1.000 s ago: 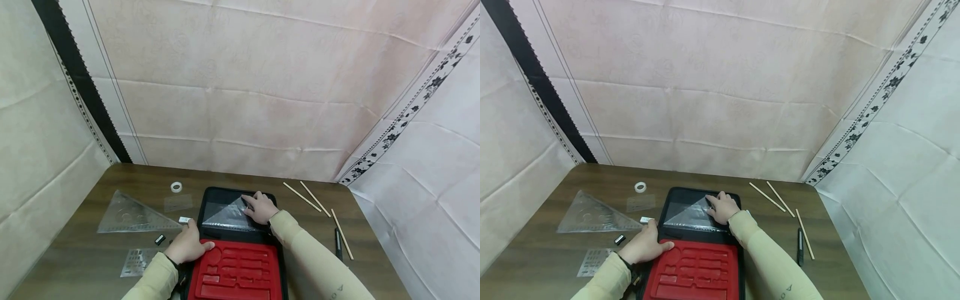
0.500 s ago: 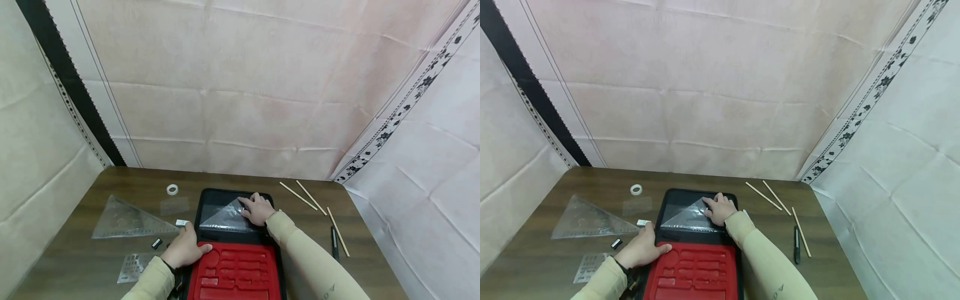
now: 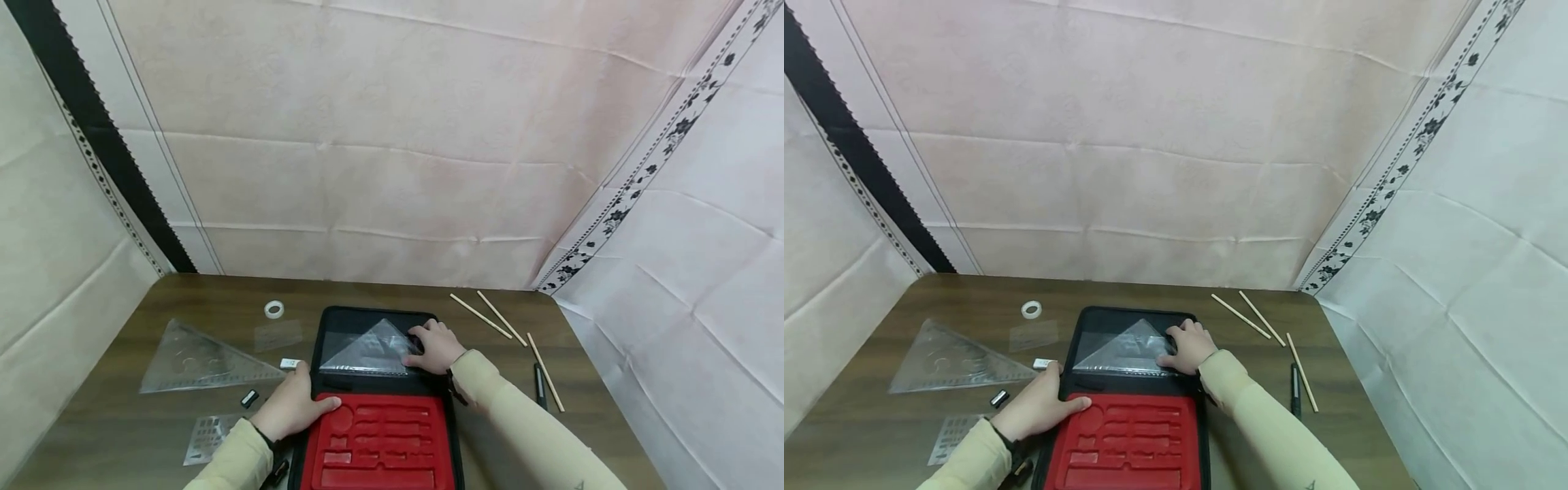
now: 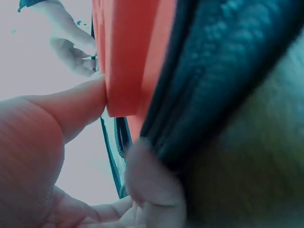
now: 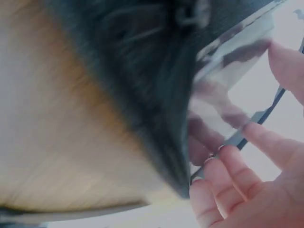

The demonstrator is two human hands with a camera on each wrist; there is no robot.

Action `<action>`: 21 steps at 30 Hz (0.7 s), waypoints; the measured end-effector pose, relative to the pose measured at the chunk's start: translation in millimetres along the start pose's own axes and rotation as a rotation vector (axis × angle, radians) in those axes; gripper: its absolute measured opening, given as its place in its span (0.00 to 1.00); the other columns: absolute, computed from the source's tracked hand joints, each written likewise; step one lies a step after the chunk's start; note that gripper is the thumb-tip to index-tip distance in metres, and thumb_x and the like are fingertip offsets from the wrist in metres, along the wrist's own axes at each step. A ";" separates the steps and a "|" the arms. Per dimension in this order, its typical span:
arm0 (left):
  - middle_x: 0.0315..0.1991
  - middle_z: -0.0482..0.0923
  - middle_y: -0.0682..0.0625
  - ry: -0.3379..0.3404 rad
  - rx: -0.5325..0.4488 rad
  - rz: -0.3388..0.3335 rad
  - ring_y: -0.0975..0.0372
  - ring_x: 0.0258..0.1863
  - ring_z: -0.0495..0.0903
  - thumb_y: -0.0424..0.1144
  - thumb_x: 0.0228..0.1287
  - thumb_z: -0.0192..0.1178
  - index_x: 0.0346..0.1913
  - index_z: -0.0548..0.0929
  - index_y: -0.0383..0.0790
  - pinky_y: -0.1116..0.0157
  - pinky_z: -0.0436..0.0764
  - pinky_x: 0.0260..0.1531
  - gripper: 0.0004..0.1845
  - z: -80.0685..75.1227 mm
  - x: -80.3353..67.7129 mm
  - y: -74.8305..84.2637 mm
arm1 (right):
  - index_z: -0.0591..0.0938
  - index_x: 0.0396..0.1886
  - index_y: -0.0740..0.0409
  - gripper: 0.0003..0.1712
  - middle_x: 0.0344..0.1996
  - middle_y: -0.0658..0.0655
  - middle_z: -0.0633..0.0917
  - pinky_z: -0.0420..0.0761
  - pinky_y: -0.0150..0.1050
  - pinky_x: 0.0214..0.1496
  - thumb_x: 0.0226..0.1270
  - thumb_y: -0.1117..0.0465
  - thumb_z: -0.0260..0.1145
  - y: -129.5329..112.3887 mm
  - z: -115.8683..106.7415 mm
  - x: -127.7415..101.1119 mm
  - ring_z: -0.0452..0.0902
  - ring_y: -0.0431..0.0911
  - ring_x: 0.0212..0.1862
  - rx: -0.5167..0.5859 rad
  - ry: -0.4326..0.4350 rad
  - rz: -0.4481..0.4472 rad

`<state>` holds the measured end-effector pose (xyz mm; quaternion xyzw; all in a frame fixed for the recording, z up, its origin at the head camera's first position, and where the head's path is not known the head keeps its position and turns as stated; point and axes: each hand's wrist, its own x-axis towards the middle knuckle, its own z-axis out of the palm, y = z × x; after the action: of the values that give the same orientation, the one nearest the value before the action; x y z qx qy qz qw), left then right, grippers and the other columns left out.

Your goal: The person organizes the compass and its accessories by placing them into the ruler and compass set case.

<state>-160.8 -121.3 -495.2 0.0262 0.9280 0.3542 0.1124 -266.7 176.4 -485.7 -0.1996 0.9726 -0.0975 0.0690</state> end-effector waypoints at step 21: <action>0.49 0.45 0.10 0.159 0.215 -0.362 0.22 0.48 0.50 0.80 0.28 0.66 0.62 0.42 0.10 0.29 0.56 0.42 0.81 -136.0 6.4 -137.7 | 0.76 0.62 0.56 0.39 0.53 0.62 0.72 0.72 0.56 0.52 0.58 0.37 0.68 2.1 6.8 -11.3 0.67 0.59 0.53 -0.082 0.044 -0.070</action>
<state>-193.7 -312.0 -489.3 -0.1569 0.9559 0.2285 0.0969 -256.0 181.7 -491.7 -0.2341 0.9694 -0.0644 0.0360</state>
